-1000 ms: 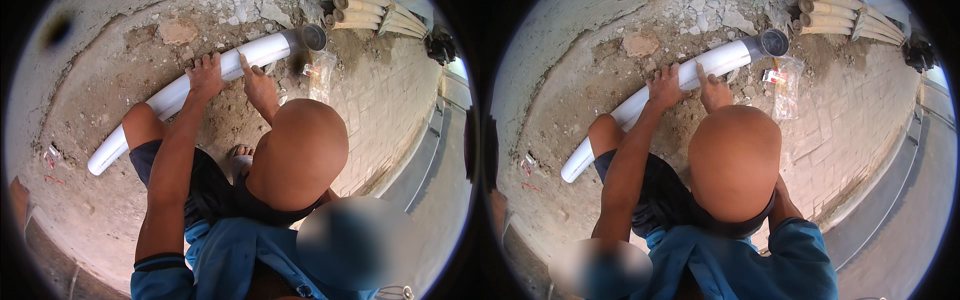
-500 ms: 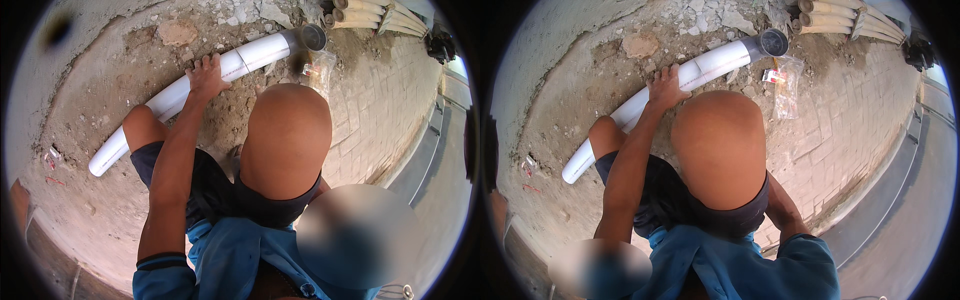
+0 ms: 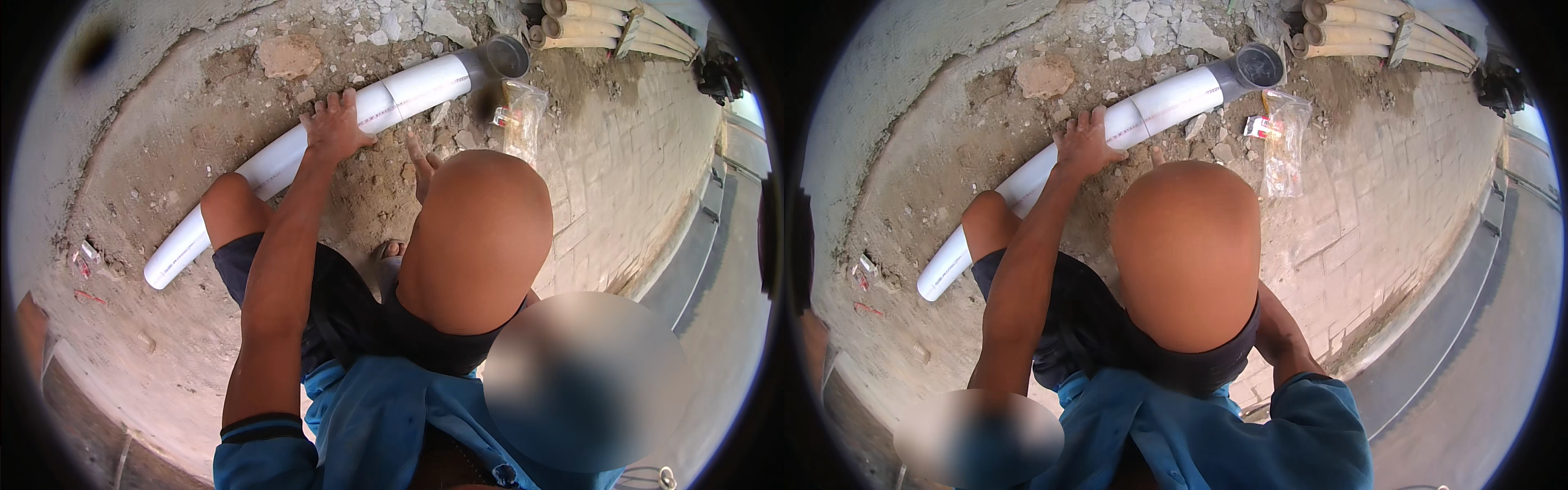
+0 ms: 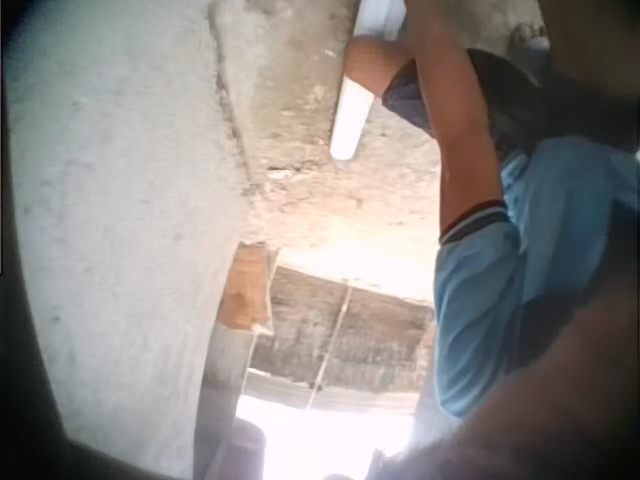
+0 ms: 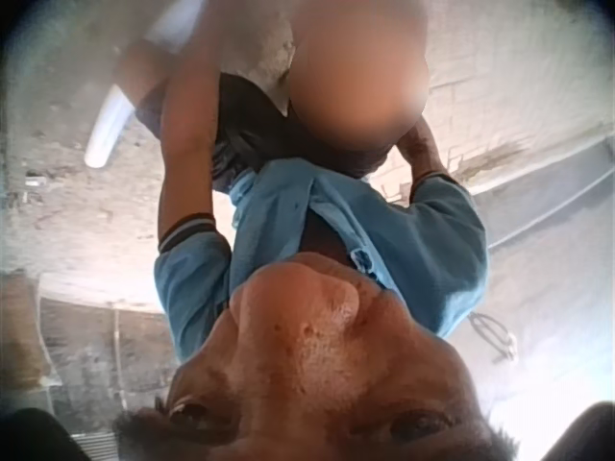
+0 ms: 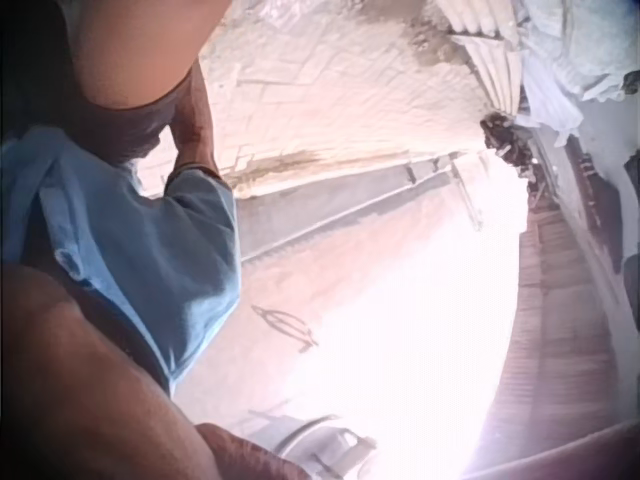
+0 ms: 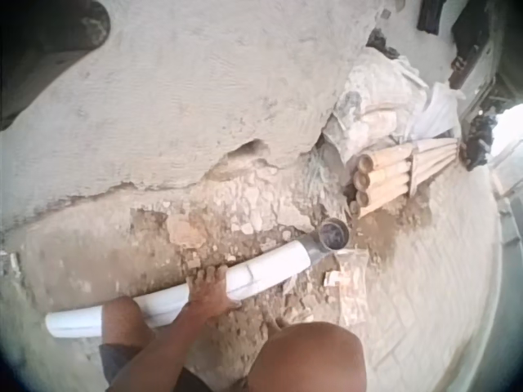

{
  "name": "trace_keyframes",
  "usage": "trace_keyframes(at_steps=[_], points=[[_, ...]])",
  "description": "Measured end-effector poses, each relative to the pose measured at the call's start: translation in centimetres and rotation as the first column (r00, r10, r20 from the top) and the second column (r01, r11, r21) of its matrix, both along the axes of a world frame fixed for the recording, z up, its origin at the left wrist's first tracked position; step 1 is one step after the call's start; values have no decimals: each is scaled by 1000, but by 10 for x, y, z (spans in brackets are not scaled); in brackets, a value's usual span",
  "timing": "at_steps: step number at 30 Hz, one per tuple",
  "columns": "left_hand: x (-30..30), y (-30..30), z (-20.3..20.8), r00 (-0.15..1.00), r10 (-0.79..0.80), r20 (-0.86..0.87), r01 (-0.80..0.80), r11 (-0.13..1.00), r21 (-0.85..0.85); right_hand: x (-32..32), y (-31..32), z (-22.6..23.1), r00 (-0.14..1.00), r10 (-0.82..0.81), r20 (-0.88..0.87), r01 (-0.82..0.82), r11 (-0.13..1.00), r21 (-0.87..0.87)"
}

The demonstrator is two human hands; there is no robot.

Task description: The person holds a grey PVC elbow and a white PVC pipe, fits them together, and then uses a saw to mark a cutting line on the pipe.

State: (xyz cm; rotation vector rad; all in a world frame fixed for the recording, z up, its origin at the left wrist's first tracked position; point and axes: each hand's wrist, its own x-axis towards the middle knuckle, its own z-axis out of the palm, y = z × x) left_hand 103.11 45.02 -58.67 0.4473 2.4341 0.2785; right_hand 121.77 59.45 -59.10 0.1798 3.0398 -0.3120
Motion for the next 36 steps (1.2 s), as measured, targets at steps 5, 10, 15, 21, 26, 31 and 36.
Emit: trace_keyframes(at_steps=[5, 10, 15, 21, 26, 31, 36], points=[[-1, 4, 0, 998, -34, -59, 35, 999, 19, 4, 0, -5, 989, -118, -83, 112, 990, -81], [10, 0, -7, 995, -7, -100, 8, 1000, 9, 6, 21, 11, 993, -90, -80, 85, 994, -62], [11, 10, -5, 993, -19, -117, 21, 1000, 20, -34, 25, 6, 996, -92, -13, 89, 987, -136], [10, -11, -9, 994, -13, -106, 13, 1000, 6, -51, -5, -7, 985, 24, -168, -34, 998, -58], [4, -3, -7, 995, -10, -99, 10, 1000, 1, -28, 24, -34, 982, 103, -161, -102, 995, 14], [4, 8, -1, 999, -33, -37, 35, 998, 46, -75, 19, 1, 999, -32, 15, 33, 990, -137], [6, -2, -9, 996, -2, -84, 3, 1000, 10, -50, 15, 7, 998, -4, 56, 12, 990, -139]])
